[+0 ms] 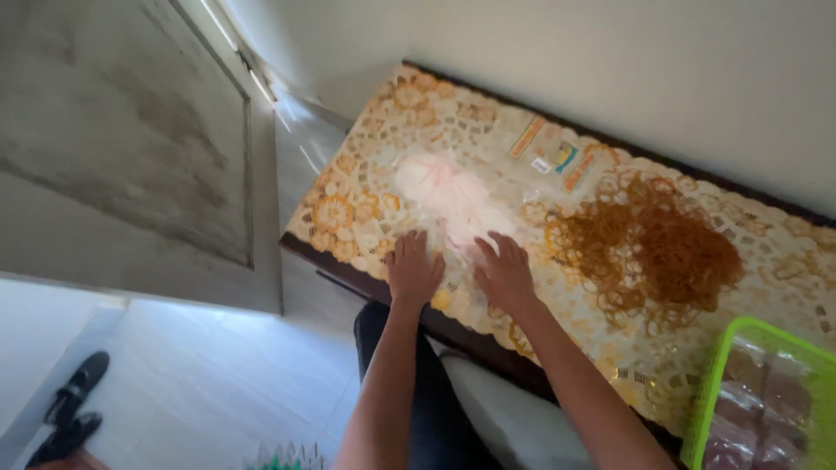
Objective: Packaging rubber bands into small plastic bags and placing them into a basket
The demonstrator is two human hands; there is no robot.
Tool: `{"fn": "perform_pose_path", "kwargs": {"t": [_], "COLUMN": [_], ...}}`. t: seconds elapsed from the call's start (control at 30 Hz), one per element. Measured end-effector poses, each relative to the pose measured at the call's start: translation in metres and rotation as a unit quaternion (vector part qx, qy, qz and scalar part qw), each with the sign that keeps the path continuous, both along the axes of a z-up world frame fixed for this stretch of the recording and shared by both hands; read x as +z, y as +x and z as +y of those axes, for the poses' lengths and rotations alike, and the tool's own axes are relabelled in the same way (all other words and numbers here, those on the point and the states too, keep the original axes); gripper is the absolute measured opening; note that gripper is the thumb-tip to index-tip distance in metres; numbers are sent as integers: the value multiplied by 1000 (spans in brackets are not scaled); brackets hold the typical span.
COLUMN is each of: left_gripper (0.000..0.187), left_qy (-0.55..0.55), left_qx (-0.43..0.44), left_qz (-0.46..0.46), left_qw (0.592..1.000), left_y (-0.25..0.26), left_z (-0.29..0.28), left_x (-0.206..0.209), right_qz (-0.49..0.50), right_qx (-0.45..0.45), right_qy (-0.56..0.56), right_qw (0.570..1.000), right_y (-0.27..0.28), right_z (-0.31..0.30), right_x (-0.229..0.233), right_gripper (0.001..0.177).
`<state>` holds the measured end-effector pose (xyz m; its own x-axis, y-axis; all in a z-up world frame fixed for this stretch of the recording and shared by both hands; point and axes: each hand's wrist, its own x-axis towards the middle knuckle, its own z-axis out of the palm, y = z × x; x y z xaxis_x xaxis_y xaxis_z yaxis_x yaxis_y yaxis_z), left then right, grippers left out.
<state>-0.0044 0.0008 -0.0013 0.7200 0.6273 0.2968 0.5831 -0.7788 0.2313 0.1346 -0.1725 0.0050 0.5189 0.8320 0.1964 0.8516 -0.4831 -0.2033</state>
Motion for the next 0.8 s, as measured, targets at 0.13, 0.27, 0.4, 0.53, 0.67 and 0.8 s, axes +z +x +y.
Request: {"fn": "perform_pose_path", "kwargs": {"t": [0.13, 0.27, 0.4, 0.53, 0.67, 0.8], "left_gripper": [65, 49, 37, 57, 58, 57], "left_qy": [-69, 82, -72, 79, 46, 60], "left_qx": [-5, 35, 26, 69, 50, 45], "left_qz": [32, -114, -72, -91, -94, -70], "left_qw": [997, 990, 994, 990, 993, 995], "left_y": [5, 19, 11, 7, 8, 6], "left_z": [2, 4, 0, 0, -3, -4], "left_x": [10, -1, 89, 20, 4, 14], "right_qz": [0, -108, -54, 6, -5, -84], "right_qx": [-11, 6, 17, 13, -22, -15], "right_qy": [22, 51, 30, 10, 9, 22], "right_qw": [1000, 993, 998, 1000, 1000, 996], "right_y": [0, 8, 23, 10, 15, 23], "right_z": [61, 106, 124, 117, 106, 105], "right_x": [-1, -5, -18, -23, -53, -74], "right_gripper": [63, 73, 75, 49, 35, 28]}}
